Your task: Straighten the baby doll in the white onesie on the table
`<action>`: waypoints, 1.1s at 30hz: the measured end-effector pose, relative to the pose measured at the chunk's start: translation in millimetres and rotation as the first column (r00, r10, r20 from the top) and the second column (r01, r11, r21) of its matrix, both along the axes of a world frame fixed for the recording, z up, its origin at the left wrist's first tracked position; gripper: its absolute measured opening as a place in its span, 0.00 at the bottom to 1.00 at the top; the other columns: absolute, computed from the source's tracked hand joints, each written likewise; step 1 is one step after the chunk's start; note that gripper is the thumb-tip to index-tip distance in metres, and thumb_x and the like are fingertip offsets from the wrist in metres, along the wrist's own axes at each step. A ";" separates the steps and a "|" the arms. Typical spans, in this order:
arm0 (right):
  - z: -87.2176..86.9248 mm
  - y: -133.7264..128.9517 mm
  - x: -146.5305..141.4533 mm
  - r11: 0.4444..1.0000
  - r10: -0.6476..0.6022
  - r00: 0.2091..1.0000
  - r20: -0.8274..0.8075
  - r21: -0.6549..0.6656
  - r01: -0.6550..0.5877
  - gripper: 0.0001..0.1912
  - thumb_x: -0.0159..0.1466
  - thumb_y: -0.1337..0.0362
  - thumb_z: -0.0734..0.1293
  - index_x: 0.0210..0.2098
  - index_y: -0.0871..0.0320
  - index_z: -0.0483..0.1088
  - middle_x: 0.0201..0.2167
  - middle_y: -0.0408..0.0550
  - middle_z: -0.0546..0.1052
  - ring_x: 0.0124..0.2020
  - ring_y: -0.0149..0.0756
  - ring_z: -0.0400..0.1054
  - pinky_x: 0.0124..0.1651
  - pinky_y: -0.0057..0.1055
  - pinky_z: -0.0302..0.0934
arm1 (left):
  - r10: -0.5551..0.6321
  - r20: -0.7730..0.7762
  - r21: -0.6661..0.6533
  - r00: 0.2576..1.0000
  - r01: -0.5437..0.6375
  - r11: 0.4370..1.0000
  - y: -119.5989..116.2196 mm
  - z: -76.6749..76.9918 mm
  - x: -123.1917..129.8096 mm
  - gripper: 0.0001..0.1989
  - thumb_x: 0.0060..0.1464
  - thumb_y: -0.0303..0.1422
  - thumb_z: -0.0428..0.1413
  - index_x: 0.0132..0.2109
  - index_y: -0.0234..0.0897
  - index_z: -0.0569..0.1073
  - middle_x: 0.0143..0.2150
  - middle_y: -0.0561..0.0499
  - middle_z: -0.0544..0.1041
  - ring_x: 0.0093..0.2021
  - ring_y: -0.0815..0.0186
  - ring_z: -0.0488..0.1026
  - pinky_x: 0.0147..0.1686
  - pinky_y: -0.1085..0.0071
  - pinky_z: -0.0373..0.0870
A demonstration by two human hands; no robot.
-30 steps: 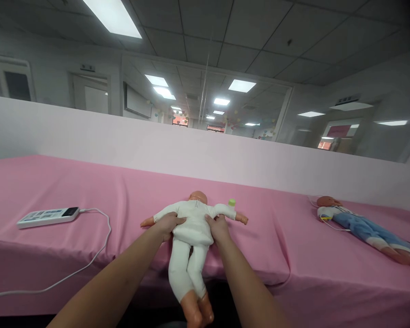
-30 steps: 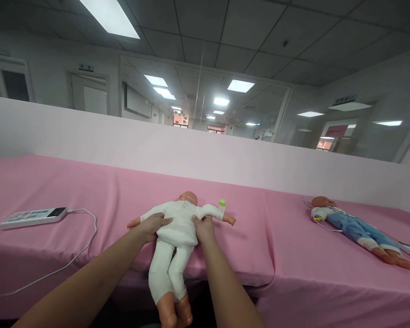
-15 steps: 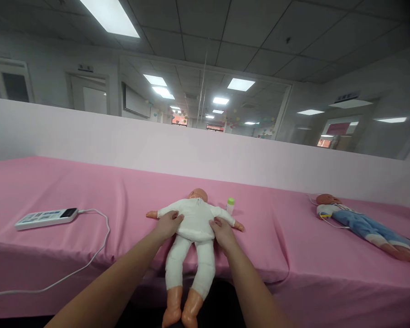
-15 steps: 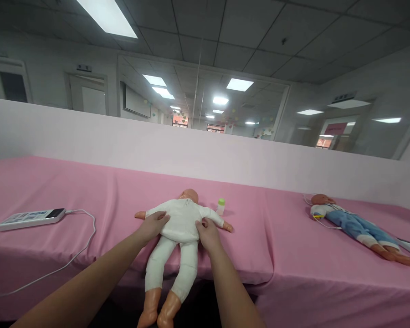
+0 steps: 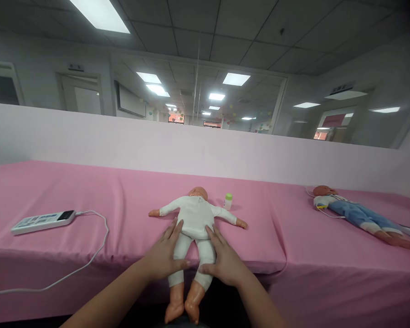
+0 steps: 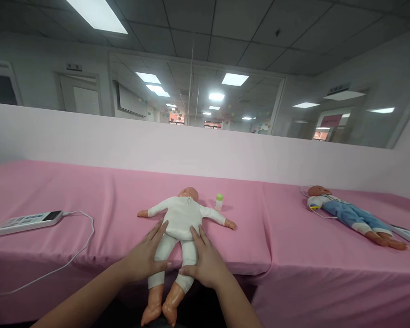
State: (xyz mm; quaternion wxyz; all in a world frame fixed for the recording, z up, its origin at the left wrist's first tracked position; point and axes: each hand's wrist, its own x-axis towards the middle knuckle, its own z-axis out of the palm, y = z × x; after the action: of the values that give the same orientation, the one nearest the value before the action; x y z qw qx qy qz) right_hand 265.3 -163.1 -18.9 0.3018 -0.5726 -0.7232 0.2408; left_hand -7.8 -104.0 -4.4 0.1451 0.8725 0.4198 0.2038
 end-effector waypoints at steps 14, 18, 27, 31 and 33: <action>26.5 72.2 32.4 0.983 0.123 0.961 -0.247 -0.103 -0.153 0.53 0.61 0.54 0.77 0.77 0.53 0.49 0.77 0.54 0.54 0.74 0.52 0.56 0.73 0.48 0.54 | 0.018 -0.069 -0.059 0.997 -0.022 0.998 51.7 41.4 32.9 0.55 0.57 0.56 0.60 0.78 0.30 0.49 0.80 0.32 0.37 0.80 0.42 0.34 0.74 0.45 0.43; 36.9 83.8 21.8 0.991 0.096 0.987 -0.128 -0.084 -0.107 0.51 0.62 0.54 0.76 0.77 0.57 0.51 0.74 0.58 0.59 0.72 0.55 0.59 0.73 0.49 0.54 | 0.031 -0.128 0.020 0.991 -0.028 0.999 64.8 54.8 38.0 0.49 0.59 0.52 0.59 0.76 0.27 0.56 0.79 0.31 0.44 0.79 0.42 0.39 0.75 0.48 0.43; 26.8 57.3 -4.8 0.990 0.104 0.994 -0.018 0.096 -0.102 0.42 0.70 0.51 0.68 0.76 0.58 0.53 0.77 0.52 0.51 0.78 0.47 0.43 0.79 0.47 0.39 | -0.086 -0.097 0.046 0.992 0.091 0.995 36.0 42.8 49.0 0.32 0.68 0.39 0.46 0.73 0.31 0.64 0.76 0.41 0.59 0.76 0.51 0.56 0.76 0.56 0.49; 19.4 53.5 -7.2 0.992 0.124 0.992 -0.001 0.029 -0.123 0.47 0.68 0.47 0.70 0.77 0.58 0.50 0.78 0.52 0.48 0.79 0.48 0.39 0.79 0.47 0.37 | -0.062 -0.034 -0.036 0.997 0.061 0.998 46.8 26.3 44.0 0.33 0.66 0.50 0.49 0.71 0.40 0.69 0.74 0.44 0.65 0.74 0.43 0.60 0.75 0.57 0.53; 19.5 55.3 -7.0 0.992 0.128 0.992 0.007 0.019 -0.128 0.49 0.66 0.45 0.72 0.77 0.58 0.51 0.78 0.53 0.48 0.79 0.49 0.39 0.79 0.47 0.38 | -0.052 -0.009 -0.061 0.999 0.051 0.997 52.4 26.8 40.8 0.36 0.64 0.56 0.50 0.70 0.42 0.71 0.72 0.43 0.68 0.72 0.40 0.61 0.74 0.55 0.56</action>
State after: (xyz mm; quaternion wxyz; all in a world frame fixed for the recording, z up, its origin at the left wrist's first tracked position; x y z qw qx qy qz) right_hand 258.3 -107.8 0.6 0.2891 -0.5229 -0.7617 0.2508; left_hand 33.0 -51.6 22.4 0.1744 0.8793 0.4039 0.1827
